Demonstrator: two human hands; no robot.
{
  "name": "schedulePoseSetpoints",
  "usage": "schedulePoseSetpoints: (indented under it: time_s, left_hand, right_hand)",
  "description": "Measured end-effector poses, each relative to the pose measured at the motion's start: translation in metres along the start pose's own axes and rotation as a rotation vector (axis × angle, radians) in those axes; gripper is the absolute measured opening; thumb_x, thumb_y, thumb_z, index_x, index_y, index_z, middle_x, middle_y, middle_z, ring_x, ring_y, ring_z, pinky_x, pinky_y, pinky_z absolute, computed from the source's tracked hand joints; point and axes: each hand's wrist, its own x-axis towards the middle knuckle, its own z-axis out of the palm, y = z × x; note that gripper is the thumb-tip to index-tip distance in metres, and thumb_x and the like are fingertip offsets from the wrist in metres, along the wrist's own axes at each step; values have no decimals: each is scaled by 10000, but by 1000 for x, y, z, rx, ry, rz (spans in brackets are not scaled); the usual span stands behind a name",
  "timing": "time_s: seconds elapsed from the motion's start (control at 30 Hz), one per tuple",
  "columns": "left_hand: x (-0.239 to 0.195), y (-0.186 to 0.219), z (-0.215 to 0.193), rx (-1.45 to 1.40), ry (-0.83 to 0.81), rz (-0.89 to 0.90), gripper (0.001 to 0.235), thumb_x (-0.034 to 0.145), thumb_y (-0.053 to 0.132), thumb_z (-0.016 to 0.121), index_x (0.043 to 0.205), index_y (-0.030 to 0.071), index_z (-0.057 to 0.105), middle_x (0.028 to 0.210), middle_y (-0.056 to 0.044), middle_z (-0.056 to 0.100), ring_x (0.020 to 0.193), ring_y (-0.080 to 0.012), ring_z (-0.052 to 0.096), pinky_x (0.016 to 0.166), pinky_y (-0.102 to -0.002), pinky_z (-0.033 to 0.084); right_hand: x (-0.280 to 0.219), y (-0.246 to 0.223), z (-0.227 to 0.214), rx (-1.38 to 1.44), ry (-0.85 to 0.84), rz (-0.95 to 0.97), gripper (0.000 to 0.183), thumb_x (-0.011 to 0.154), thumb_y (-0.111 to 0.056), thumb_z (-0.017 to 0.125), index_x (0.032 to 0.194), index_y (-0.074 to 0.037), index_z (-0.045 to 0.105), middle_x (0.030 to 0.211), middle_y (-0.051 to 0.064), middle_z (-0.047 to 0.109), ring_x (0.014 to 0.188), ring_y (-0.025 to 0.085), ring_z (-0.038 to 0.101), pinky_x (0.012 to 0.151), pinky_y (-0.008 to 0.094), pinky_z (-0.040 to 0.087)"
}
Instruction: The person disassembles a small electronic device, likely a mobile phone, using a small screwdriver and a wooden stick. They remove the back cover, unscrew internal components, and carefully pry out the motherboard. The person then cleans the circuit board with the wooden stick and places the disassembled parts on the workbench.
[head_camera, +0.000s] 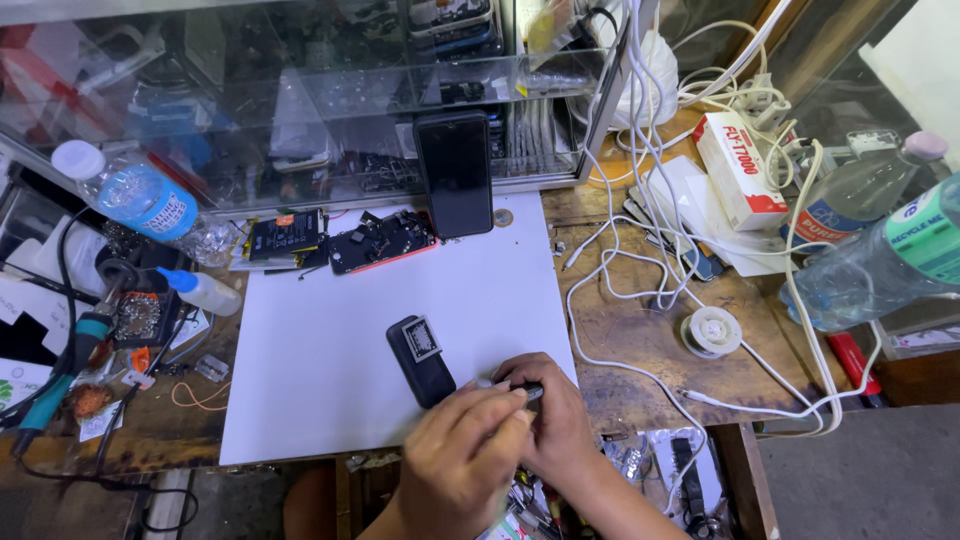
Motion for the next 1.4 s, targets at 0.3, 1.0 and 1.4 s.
schedulePoseSetpoints:
  time_s: [0.3,1.0,1.4]
  left_hand:
    - [-5,-16,-10,-208,56,-176,232,930,-8,712,1097,15,552,1036,-107,760,940,-291,777,927,-441,620]
    - [-66,-22,-18,-326,209,-860,127,999,96,602,973,13,693,909,-100,790,846,-181,760,778,-280,579]
    - [-36,-9,21,-154,-89,-602,133,866,117,674,965,55,737,866,-103,671,718,-300,689,625,-417,546]
  right_hand:
    - [17,-17,-10,-87,-144,36,376,796,-161,777,1087,-31,578,1045,151,678,981,348,678,861,412,548]
    - [31,39,-18,706,312,563,188,1027,-79,630,1204,-21,658,1070,123,727,904,147,689,794,295,577]
    - [31,38,-30,900,487,494,226,1096,-159,526,1315,-101,533,1074,128,697,948,199,694,843,368,580]
